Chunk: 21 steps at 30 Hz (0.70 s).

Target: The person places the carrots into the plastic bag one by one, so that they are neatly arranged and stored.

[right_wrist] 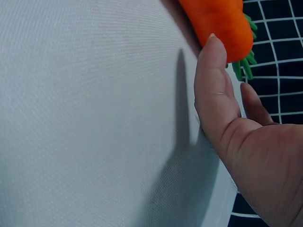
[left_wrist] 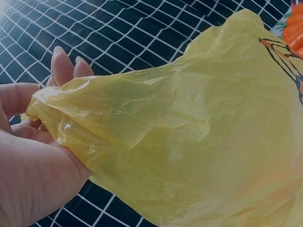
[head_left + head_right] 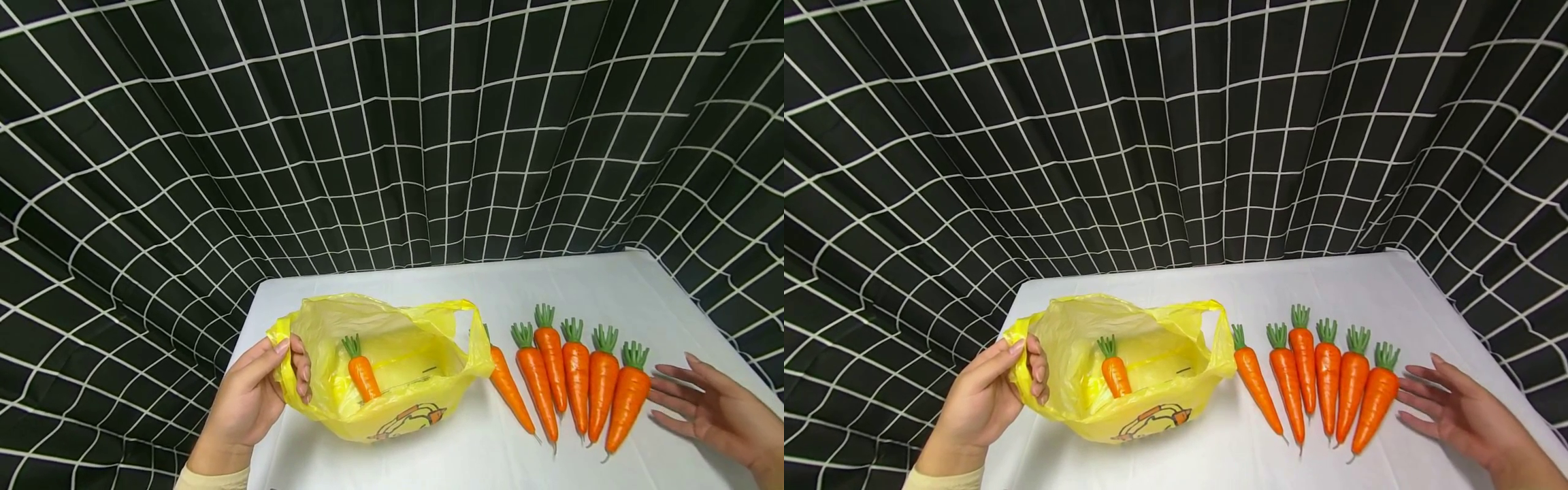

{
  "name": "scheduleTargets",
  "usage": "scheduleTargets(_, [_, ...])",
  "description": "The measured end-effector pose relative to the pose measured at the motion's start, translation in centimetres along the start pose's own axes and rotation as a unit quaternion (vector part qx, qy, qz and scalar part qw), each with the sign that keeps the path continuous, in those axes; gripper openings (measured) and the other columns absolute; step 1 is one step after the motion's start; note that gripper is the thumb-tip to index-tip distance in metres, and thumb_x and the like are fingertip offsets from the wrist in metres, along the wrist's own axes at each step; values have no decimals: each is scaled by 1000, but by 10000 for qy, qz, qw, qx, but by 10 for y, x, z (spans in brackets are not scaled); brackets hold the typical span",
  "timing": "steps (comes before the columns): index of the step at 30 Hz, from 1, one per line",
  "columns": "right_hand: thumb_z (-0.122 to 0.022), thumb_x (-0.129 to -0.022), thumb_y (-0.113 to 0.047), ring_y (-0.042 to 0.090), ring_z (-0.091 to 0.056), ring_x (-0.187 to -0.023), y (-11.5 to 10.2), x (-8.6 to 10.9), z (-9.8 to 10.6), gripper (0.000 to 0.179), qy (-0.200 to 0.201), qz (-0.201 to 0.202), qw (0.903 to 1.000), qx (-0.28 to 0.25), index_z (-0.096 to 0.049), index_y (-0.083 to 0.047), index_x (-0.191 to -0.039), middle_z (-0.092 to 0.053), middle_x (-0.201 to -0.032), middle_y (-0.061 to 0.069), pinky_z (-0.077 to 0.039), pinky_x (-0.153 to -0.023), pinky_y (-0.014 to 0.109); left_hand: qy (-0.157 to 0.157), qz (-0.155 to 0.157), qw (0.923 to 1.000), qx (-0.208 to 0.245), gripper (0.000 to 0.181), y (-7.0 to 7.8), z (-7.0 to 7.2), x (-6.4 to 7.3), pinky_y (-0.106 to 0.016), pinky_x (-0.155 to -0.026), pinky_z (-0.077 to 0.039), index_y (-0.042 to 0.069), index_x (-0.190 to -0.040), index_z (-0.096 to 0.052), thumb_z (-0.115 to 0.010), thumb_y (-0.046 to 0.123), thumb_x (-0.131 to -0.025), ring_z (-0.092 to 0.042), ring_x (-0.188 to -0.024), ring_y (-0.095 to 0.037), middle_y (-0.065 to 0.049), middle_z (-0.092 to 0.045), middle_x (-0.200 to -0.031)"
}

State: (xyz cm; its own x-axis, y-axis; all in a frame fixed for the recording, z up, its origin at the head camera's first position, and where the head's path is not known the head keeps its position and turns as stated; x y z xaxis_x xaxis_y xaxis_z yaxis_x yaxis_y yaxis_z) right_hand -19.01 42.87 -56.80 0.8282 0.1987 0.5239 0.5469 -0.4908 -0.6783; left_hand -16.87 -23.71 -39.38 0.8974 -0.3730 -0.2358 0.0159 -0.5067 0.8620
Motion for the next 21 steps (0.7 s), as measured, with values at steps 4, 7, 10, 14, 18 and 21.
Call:
scheduleTargets(4, [-45,-116,-51,33,-76,-102,0,1,-1,45,132,15,9997,199,-79,-26,-101,-74,-112,4,-50,-99,77,-47,10,10000,59,38,-2,-1,-1,-31,-75,-62,-1,-124,-61,-24,7,-120,-66,-84,-20,-10,-68,-100])
scheduleTargets(7, [-44,-117,-50,34,-75,-101,-1,2,-6,44,114,67,9997,210,-78,-28,-101,-73,-111,2,-48,-98,78,-95,19,9999,94,39,-3,-1,-1,-31,-75,-62,-1,-124,-61,-23,6,-120,-67,-84,-20,-10,-68,-101])
scheduleTargets(10, [-43,-117,-48,33,-75,-100,-1,2,-12,41,158,120,9995,234,-76,-31,-100,-72,-110,-1,-48,-98,79,-121,20,9999,79,39,-3,-2,-1,-31,-75,-62,0,-124,-61,-23,6,-119,-66,-84,-20,-10,-68,-101])
scheduleTargets(14, [-45,-117,-48,29,-74,-98,0,1,-20,39,404,38,9987,318,-75,-34,-96,-69,-108,-3,-48,-98,78,-129,20,9999,62,39,-3,-3,-2,-31,-75,-62,0,-124,-61,-23,6,-120,-66,-84,-20,-10,-68,-101])
scheduleTargets(18, [-49,-116,-46,24,-73,-96,1,1,-27,38,651,-99,9972,350,-76,-34,-92,-66,-106,-3,-50,-100,74,-100,26,9999,41,39,-3,-3,-2,-31,-75,-62,1,-123,-62,-23,6,-119,-66,-83,-19,-9,-68,-100])
scheduleTargets(21, [-49,-118,-40,20,-71,-95,3,0,-31,38,707,-94,9953,654,-78,-34,-93,-66,-105,-2,-55,-98,68,-71,31,10000,21,39,-2,-4,-2,-30,-74,-61,2,-122,-62,-23,7,-120,-66,-83,-19,-9,-68,-98])
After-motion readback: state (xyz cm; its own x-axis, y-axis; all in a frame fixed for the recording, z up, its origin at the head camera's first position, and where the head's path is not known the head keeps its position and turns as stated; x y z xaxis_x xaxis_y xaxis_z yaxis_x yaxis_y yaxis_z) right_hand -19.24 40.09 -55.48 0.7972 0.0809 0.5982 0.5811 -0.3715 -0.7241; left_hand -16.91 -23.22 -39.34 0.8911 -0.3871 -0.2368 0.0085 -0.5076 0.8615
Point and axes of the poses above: each hand's wrist, its own x-axis away from the middle knuckle, its own z-axis out of the back of the hand, y = z × x, the point moved 6 cm from there along -x, towards the middle knuckle
